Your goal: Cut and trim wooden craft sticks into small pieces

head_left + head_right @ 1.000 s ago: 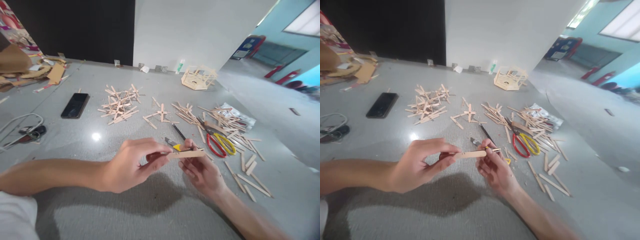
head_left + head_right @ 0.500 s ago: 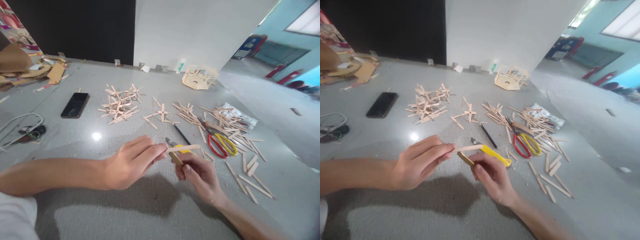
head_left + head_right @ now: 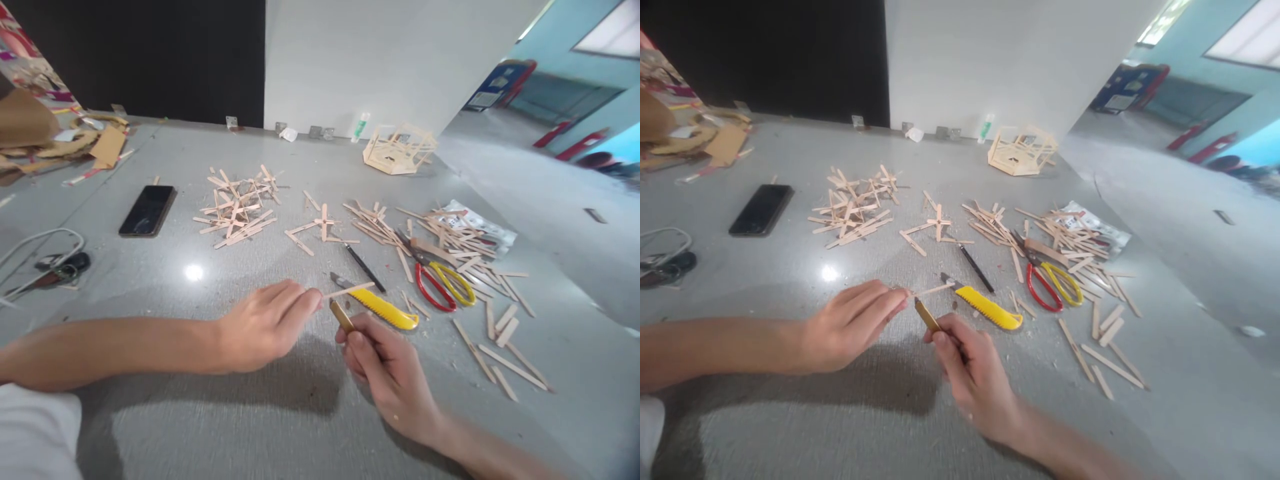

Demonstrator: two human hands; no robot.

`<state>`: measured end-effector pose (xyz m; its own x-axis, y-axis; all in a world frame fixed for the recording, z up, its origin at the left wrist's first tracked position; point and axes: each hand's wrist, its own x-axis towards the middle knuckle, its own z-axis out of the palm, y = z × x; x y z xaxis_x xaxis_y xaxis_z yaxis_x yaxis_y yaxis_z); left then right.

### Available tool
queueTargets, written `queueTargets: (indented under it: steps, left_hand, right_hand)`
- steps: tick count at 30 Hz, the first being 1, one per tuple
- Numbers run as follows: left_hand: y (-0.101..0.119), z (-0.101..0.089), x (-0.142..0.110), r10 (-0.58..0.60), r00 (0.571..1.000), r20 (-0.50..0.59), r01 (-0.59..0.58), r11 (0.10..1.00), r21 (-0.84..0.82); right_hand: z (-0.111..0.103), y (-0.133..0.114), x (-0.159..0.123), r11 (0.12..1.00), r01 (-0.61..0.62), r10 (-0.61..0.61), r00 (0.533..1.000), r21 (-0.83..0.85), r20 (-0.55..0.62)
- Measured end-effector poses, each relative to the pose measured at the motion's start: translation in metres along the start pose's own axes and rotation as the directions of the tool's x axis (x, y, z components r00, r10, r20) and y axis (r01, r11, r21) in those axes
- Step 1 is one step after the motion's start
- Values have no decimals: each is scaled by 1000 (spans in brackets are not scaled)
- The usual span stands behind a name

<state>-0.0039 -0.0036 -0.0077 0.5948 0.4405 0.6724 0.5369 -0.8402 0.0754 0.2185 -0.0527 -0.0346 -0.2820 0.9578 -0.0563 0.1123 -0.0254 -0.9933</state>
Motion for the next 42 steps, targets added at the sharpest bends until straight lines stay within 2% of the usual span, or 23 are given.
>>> queueTargets:
  steps: [2,4,7,10,14,19,22,24,26,28,29,30,32,33,34,36,37,38,40,42]
  left_hand:
    - [-1,2,1,-178,980,91,193,963,-188]
    - [-3,2,3,-322,921,218,380,864,-331]
    - [-5,1,7,-385,851,358,518,726,-452]
    - [-6,0,10,-393,818,421,570,657,-494]
    - [-6,2,10,-373,804,462,578,670,-465]
    - [-11,17,0,-310,798,517,527,776,-347]
    - [-18,31,-11,-204,820,534,401,871,-283]
    - [-21,39,-17,-136,828,544,345,888,-302]
    - [-22,45,-21,-132,829,543,349,881,-319]
    - [-22,50,-23,-187,828,529,405,852,-333]
    - [-22,52,-23,-221,824,522,437,833,-339]
    - [-22,54,-23,-249,819,516,464,817,-343]
    - [-22,56,-22,-274,811,516,489,801,-344]
    - [-23,56,-22,-277,809,518,494,799,-344]
    - [-23,57,-22,-281,807,519,499,794,-347]
    - [-25,57,-22,-284,809,514,504,785,-360]
    - [-25,57,-23,-279,813,511,501,784,-368]
    - [-25,57,-23,-265,819,509,490,786,-378]
    - [-26,57,-24,-227,833,505,460,792,-401]
    - [-26,58,-25,-212,842,497,443,796,-412]
  right_hand:
    - [3,-13,1,986,-95,91,995,140,37]
    - [3,-27,2,942,-210,192,977,262,95]
    - [1,-42,1,850,-359,308,932,386,189]
    - [-2,-47,0,784,-429,361,903,448,233]
    - [0,-45,0,810,-420,377,907,409,185]
    - [4,-32,2,866,-430,414,903,254,118]
    - [-12,-30,13,852,-504,484,862,143,151]
    - [-30,-32,24,823,-561,532,817,89,223]
    - [-41,-32,33,802,-595,556,774,50,304]
    - [-38,-26,35,815,-576,531,788,67,311]
    - [-30,-20,33,836,-540,501,824,98,265]
    - [-18,-13,29,858,-498,471,860,125,199]
    - [6,2,19,912,-393,397,918,113,-13]
    - [15,7,16,934,-341,351,930,106,-105]
    - [19,10,14,940,-322,334,935,110,-118]
    - [13,5,17,931,-349,357,932,104,-65]
    - [3,0,22,912,-399,399,917,98,12]
    - [-10,-7,29,885,-453,445,891,105,94]
    - [-35,-20,43,838,-545,515,806,28,292]
    - [-47,-25,50,844,-536,507,794,-9,336]
